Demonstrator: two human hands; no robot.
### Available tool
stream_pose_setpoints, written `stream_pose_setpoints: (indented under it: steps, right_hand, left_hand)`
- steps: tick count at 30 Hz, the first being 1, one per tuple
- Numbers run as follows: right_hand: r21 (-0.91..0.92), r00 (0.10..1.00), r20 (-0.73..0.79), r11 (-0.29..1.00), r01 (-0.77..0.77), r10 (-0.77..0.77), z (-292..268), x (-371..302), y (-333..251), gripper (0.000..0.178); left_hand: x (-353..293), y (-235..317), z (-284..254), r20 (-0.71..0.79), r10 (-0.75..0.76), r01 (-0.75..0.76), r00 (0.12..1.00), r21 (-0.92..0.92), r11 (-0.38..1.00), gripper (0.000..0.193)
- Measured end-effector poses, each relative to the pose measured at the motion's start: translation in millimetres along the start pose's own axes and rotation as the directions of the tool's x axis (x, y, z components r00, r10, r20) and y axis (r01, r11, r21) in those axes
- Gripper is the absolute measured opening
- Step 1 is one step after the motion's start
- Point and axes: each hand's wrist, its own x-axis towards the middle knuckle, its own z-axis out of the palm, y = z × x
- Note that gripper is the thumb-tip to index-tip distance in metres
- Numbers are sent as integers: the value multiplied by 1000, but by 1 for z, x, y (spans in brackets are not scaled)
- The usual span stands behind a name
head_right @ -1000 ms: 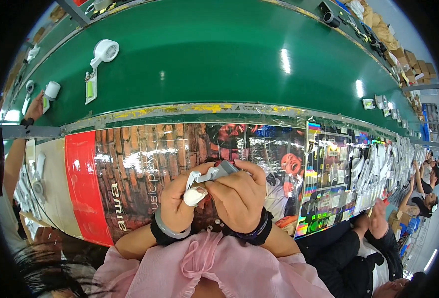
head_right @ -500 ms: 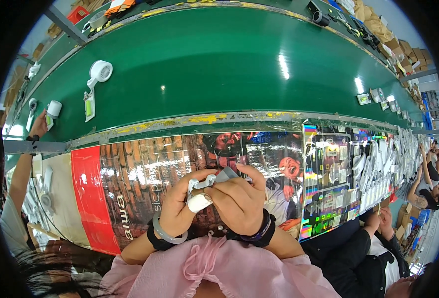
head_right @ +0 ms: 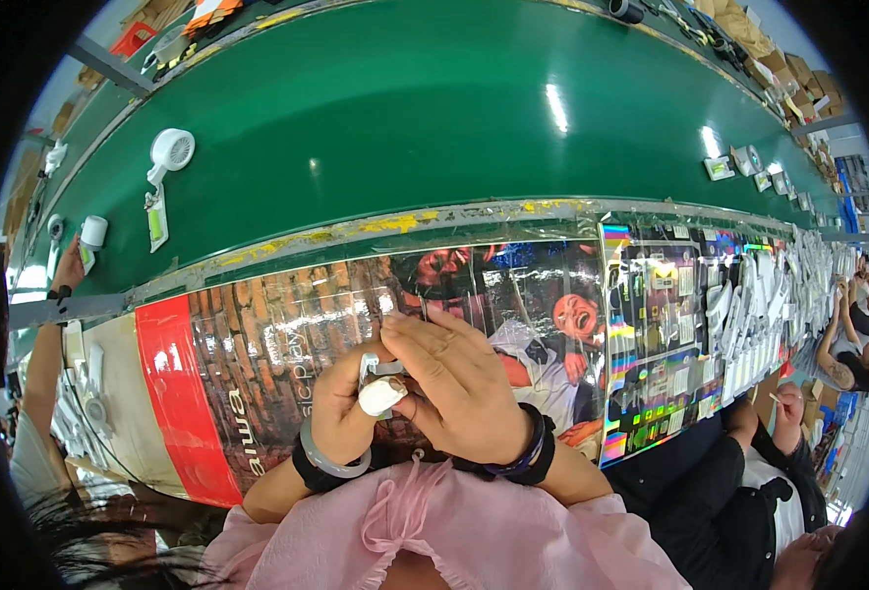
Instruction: Assemble small electronic components by applying adhesive tape and connecting plastic casing parts on a production line.
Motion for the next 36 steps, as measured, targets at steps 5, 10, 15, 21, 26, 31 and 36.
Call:
stream_pose_setpoints:
  steps: [5,10,15,21,26,31,36]
  right_hand:
    - [-5,1000,3,1000,-4,4,-2,1,2,57]
    - [-28,1000,-6,999,19,-19,-2,1,2,55]
    - [-28,982,186,1000,10,-5,-23,4,11,65]
    - [75,965,262,997,-3,-16,-32,14,-3,73]
    - [89,925,380,996,-11,-24,-37,14,-7,68]
    - [90,924,377,990,-110,69,-35,12,-12,63]
    - [65,952,307,998,-7,-13,-31,12,-15,55]
  left_hand:
    - [0,-5,0,-6,-19,19,1000,-28,999,31]
    - [-1,-7,0,-25,-87,85,996,-73,994,30]
    - [0,-4,6,-46,-111,111,993,5,994,29]
    - [-2,7,7,64,13,-27,998,226,974,33]
    - [-5,18,11,81,47,-67,996,266,962,34]
    - [-9,11,17,33,12,-19,999,198,980,29]
    - [-9,5,19,-10,60,-59,998,121,991,23]
